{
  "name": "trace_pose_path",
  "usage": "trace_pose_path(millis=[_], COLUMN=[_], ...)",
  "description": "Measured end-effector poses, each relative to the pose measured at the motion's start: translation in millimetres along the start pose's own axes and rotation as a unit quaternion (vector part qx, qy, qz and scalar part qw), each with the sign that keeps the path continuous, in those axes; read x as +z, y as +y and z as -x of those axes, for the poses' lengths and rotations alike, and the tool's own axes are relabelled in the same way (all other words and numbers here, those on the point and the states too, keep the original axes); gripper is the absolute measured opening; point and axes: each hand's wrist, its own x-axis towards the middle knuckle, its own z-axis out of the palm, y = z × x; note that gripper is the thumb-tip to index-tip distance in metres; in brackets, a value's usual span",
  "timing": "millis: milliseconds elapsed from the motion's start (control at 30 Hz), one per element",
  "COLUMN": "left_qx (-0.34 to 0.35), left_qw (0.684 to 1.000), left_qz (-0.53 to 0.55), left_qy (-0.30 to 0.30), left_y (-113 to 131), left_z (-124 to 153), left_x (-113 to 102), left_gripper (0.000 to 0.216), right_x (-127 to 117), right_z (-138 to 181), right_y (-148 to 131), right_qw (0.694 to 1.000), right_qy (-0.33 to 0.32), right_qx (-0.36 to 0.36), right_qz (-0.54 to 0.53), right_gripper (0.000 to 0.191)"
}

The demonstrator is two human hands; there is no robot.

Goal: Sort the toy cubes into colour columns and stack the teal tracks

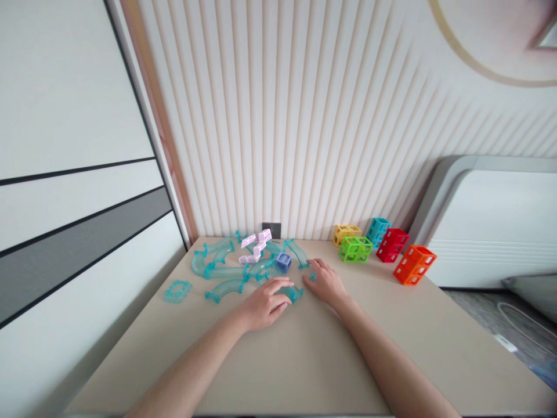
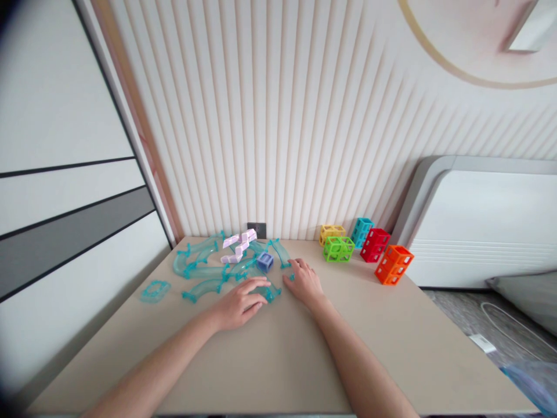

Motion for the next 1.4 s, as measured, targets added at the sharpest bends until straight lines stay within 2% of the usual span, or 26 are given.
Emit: trace_pose_path(millis=[133, 333, 467, 567, 667, 767, 833, 933, 1000, 1067, 1267, 1400], left_qx=[0.000, 0.001, 0.016, 0.052, 0.069, -0.010, -0.113, -0.265, -0.341, -0.399, -0.518, -0.550], left_qw=[1.000, 1.000, 0.999, 0.994, 0.983, 0.974, 0.961, 0.918, 0.887, 0.861, 0.779, 0.764], left_qz=[-0.006, -0.008, -0.038, -0.094, -0.165, -0.209, -0.225, -0.241, -0.250, -0.270, -0.352, -0.338], left_qy=[0.000, -0.002, 0.006, 0.020, 0.039, 0.086, 0.117, 0.170, 0.183, 0.163, 0.034, -0.004], left_y=[0.3, 0.8, 4.9, 6.0, -1.7, -21.5, -39.3, -65.0, -76.9, -82.9, -80.3, -82.0], left_z=[-0.1, 1.1, -1.2, -4.6, -0.9, 18.5, 38.8, 70.0, 85.6, 95.2, 105.8, 110.0], left_x=[-1.2, -1.9, -5.5, -17.2, -40.8, -70.1, -87.3, -104.2, -109.6, -111.7, -106.9, -101.5], left_gripper=[0.021, 0.021, 0.025, 0.030, 0.034, 0.031, 0.030, 0.033, 0.034, 0.036, 0.047, 0.043], right_x=[-4.4, -4.8, -2.6, 1.5, 7.0, 11.7, 13.2, 12.8, 11.3, 10.0, 11.2, 13.0], right_z=[1.4, 2.4, 1.8, 1.8, 2.0, 2.2, 2.5, 3.2, 3.4, 3.5, 2.8, 2.4], right_y=[-0.9, -3.5, -2.5, -2.0, -2.9, -4.6, -5.8, -7.0, -7.2, -6.7, -4.1, -3.3], right_qw=[1.000, 0.999, 0.999, 1.000, 1.000, 1.000, 1.000, 1.000, 1.000, 1.000, 0.999, 0.999], right_qy=[-0.005, -0.010, -0.006, 0.000, 0.006, 0.012, 0.014, 0.010, 0.007, 0.005, 0.008, 0.009], right_qx=[0.021, 0.030, 0.023, 0.019, 0.010, 0.004, 0.000, -0.007, -0.009, -0.007, -0.006, -0.009], right_qz=[0.018, 0.035, 0.028, 0.024, 0.023, 0.022, 0.022, 0.023, 0.024, 0.026, 0.032, 0.033], right_gripper=[0.056, 0.042, 0.045, 0.045, 0.042, 0.041, 0.039, 0.035, 0.033, 0.032, 0.030, 0.030])
